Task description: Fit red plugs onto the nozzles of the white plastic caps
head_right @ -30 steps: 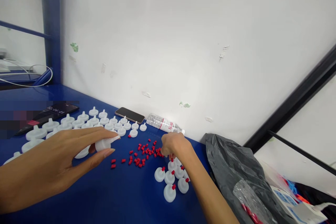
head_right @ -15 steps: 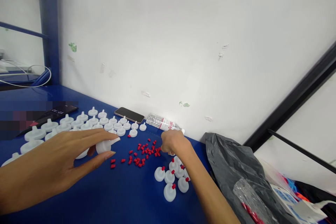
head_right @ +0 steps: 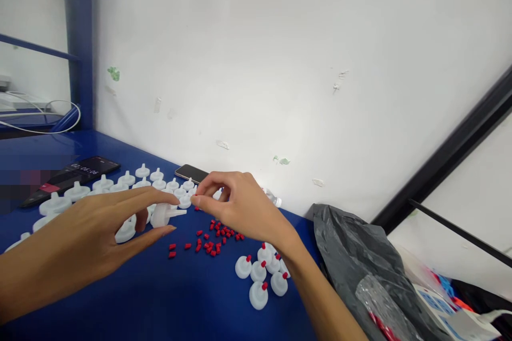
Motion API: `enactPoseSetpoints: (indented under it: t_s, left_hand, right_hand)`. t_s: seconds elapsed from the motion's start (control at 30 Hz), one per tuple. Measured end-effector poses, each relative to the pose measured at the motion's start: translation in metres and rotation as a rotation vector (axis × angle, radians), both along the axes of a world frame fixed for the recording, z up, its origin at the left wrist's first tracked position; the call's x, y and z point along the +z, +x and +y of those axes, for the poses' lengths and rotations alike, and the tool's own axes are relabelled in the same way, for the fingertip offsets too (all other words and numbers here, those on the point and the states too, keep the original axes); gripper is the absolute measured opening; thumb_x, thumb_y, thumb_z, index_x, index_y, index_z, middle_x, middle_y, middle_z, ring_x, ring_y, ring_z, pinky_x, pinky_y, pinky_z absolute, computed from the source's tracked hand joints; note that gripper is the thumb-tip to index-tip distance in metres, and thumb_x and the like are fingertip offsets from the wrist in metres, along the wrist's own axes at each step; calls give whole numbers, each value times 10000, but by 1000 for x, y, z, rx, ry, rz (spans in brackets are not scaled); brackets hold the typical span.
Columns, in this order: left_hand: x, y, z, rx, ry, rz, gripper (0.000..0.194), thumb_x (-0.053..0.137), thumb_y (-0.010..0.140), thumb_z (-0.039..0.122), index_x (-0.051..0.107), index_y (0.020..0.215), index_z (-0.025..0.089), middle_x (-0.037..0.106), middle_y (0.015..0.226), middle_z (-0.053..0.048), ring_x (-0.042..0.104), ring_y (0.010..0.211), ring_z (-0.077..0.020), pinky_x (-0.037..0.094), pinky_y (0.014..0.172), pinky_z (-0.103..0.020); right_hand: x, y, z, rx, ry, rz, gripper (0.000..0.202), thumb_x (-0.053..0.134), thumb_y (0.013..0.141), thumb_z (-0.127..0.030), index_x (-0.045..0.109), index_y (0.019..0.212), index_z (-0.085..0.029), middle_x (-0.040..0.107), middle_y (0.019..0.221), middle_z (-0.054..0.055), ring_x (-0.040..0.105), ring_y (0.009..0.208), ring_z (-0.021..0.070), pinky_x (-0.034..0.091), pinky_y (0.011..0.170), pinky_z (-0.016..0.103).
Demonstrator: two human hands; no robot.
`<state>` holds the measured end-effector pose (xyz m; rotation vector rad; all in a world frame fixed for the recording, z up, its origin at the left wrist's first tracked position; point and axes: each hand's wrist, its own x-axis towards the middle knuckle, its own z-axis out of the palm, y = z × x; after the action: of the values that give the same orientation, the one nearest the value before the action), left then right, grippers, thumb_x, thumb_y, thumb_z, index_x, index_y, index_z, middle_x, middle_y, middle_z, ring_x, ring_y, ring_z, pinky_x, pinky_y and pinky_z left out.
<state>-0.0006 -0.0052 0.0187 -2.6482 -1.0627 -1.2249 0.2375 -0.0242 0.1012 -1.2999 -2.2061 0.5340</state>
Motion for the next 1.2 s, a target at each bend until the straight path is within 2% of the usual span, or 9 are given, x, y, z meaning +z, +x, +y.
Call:
enactPoseSetpoints:
  t_s: [0.1, 0.2, 0.43, 0.67, 0.8, 0.97, 1.07, 1.2]
  left_hand:
    - [-1, 1, 2, -13, -3, -73, 309, 553, 1019, 515, 734, 1196, 337, 768, 791, 44, 661, 528, -156, 460, 513, -280]
    - [-2, 1, 0, -14, 12, -128, 345, 572, 1019, 564, 740, 1209, 330, 773, 810, 48, 580, 457, -124, 431, 467, -264]
    - [-7, 0, 0, 36, 53, -203, 385, 585, 1021, 626, 701, 1270, 356, 801, 927, 57, 541, 423, -110, 538, 595, -290]
    - [-2, 3, -2, 11, 60, -205, 395, 551, 1037, 625, 719, 1212, 314, 811, 930, 47, 515, 395, -100, 431, 443, -278]
    - [-5, 3, -2, 8, 89, -227, 357, 577, 1041, 612, 677, 1260, 348, 812, 1017, 61, 491, 401, -80, 476, 508, -257]
    - [-4, 3, 0, 38, 52, -242, 392, 574, 1027, 645, 689, 1239, 336, 810, 920, 59, 505, 409, -96, 495, 539, -254]
    - [-3, 4, 0, 65, 18, -271, 426, 568, 1013, 679, 706, 1228, 338, 801, 849, 64, 566, 441, -116, 511, 558, -253]
    - [-4, 5, 0, 53, 18, -306, 396, 589, 1008, 671, 701, 1220, 356, 819, 969, 75, 669, 555, -121, 519, 580, -236]
  right_hand:
    - [0, -6, -5, 58, -69, 105, 165, 780, 971, -408, 801, 974, -245, 772, 915, -19, 591, 671, 108, 452, 610, 249]
    - [0, -7, -7, 49, -74, 147, 172, 799, 958, -418, 807, 974, -248, 761, 897, -19, 578, 643, 101, 443, 588, 246]
    - [-3, -6, -2, 64, -63, 241, 172, 814, 945, -410, 799, 968, -241, 754, 890, -15, 599, 630, 91, 435, 562, 232]
    - [-7, -6, 1, 110, -149, 311, 229, 879, 882, -383, 744, 1002, -241, 761, 960, -20, 611, 592, 74, 430, 534, 222]
    - [-7, -6, 1, 107, -149, 320, 213, 868, 893, -387, 742, 994, -248, 755, 957, -24, 611, 574, 73, 435, 529, 229]
    - [-10, -10, 0, 59, -50, 327, 205, 845, 907, -437, 788, 994, -261, 781, 984, -3, 612, 587, 94, 479, 564, 253]
    - [-13, -14, -1, 39, -18, 372, 209, 857, 892, -444, 798, 981, -264, 785, 991, -4, 599, 577, 90, 497, 564, 250]
    - [-14, -16, 0, 42, -10, 393, 214, 861, 887, -451, 796, 967, -264, 778, 997, -3, 600, 584, 91, 509, 562, 247]
